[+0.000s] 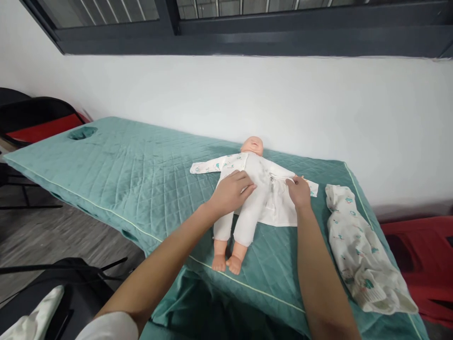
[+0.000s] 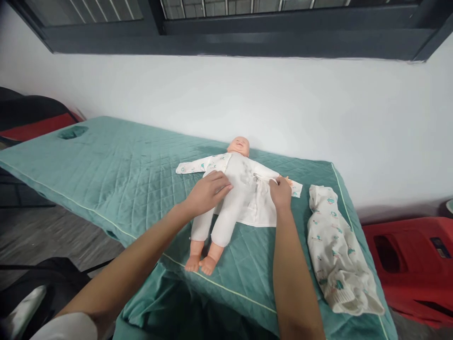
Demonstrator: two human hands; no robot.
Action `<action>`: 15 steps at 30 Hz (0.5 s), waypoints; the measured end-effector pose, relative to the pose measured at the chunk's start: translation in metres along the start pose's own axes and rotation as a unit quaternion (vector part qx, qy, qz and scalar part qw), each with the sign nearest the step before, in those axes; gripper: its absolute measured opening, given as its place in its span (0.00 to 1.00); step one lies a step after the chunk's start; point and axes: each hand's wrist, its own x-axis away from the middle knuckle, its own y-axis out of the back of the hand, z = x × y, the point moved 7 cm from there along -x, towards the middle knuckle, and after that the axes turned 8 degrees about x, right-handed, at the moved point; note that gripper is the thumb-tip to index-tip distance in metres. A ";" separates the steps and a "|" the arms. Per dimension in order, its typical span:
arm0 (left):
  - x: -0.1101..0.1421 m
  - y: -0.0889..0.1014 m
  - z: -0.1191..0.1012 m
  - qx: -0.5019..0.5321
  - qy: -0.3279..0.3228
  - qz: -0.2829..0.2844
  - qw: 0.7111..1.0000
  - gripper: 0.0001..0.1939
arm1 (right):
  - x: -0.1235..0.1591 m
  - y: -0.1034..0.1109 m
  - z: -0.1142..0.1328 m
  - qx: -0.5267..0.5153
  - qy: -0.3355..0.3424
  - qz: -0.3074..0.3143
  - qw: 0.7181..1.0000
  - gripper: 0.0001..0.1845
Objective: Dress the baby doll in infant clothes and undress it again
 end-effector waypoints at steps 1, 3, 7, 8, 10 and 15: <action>-0.015 -0.008 -0.004 -0.011 -0.013 0.004 1.000 0.19 | 0.000 -0.001 -0.001 -0.006 -0.004 -0.002 1.000 0.10; -0.047 -0.030 -0.011 -0.042 -0.040 0.026 0.998 0.17 | -0.001 -0.002 -0.002 -0.019 -0.011 -0.005 1.000 0.10; -0.109 -0.090 -0.024 -0.098 -0.063 0.108 0.987 0.14 | -0.001 -0.006 -0.004 -0.061 -0.030 0.014 0.998 0.09; -0.121 -0.104 -0.025 -0.107 -0.058 0.124 0.985 0.14 | -0.001 -0.007 -0.004 -0.071 -0.033 0.022 0.997 0.09; -0.141 -0.127 -0.027 -0.116 -0.048 0.152 0.980 0.16 | -0.002 -0.008 -0.004 -0.082 -0.030 0.035 0.996 0.08; -0.166 -0.158 -0.021 -0.102 -0.036 0.235 0.966 0.16 | -0.006 -0.003 0.000 -0.067 -0.016 0.030 0.997 0.08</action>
